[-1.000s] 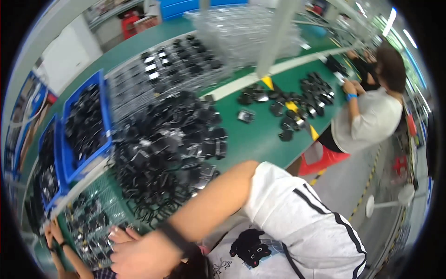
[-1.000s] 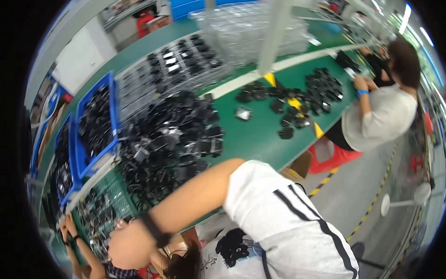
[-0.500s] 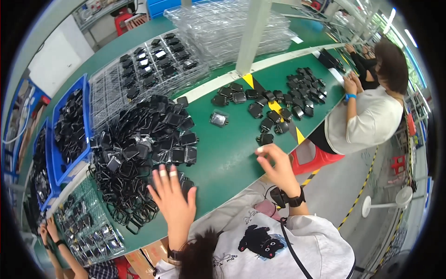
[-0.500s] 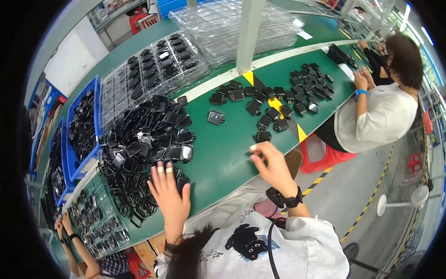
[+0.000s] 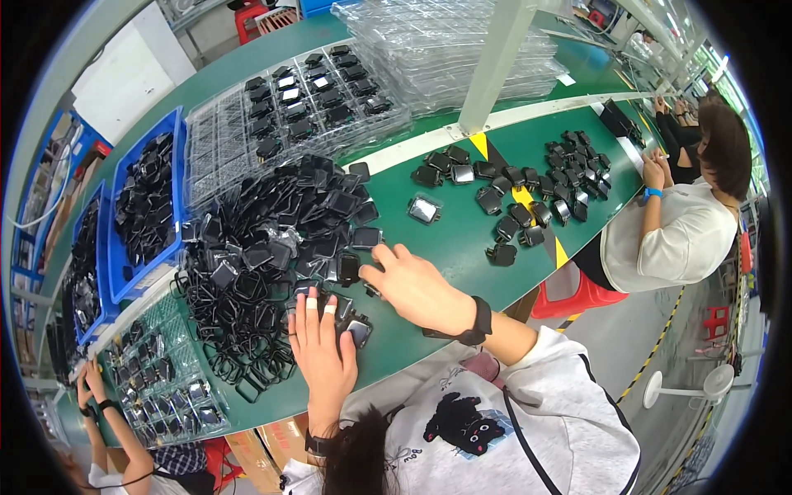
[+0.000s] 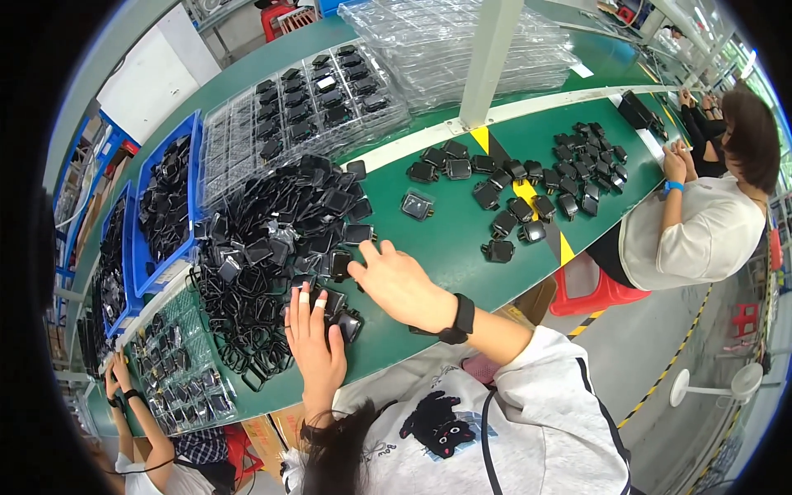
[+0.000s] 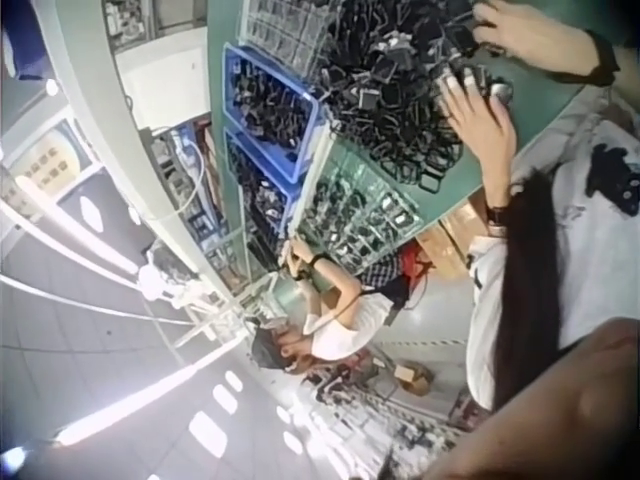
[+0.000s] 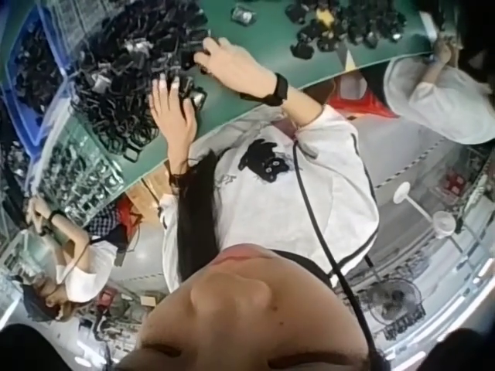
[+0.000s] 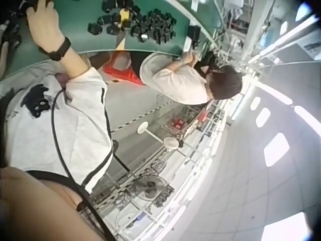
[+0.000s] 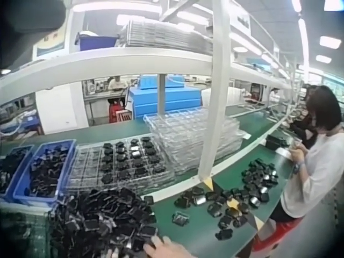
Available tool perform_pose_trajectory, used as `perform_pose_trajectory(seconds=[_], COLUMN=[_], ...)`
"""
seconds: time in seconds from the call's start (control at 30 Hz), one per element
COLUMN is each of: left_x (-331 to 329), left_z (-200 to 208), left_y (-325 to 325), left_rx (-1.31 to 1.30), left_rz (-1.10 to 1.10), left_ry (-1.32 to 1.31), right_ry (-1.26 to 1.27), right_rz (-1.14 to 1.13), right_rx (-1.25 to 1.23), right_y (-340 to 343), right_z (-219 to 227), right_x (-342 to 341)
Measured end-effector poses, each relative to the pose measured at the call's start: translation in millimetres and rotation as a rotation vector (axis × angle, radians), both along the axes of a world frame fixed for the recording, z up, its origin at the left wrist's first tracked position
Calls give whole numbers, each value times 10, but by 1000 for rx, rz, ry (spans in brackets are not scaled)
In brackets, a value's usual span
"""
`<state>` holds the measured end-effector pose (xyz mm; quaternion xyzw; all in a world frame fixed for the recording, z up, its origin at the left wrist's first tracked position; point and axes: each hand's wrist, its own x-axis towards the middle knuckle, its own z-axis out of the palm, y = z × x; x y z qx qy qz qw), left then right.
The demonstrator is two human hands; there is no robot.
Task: The person picks up a watch face and a watch frame by hand, presses the watch face into the watch frame, and places the assembled watch onto the table. After repeating this, the person picks up a tray and places it on the table.
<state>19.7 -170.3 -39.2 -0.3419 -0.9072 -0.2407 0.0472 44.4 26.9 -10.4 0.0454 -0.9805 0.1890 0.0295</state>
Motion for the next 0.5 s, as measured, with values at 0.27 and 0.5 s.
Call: perform_pose_trajectory(seconds=[0.27,0.5], left_x=[-78,-286], left_z=[-101,131], left_y=[-183,-146], left_rx=[699,936], left_rz=[64,208], left_ry=[-261,-336], right_ry=[218,37], right_rz=[-248,-214], right_rx=[19,305], right_y=[535,829], right_z=[136,2], right_x=[-136,-425])
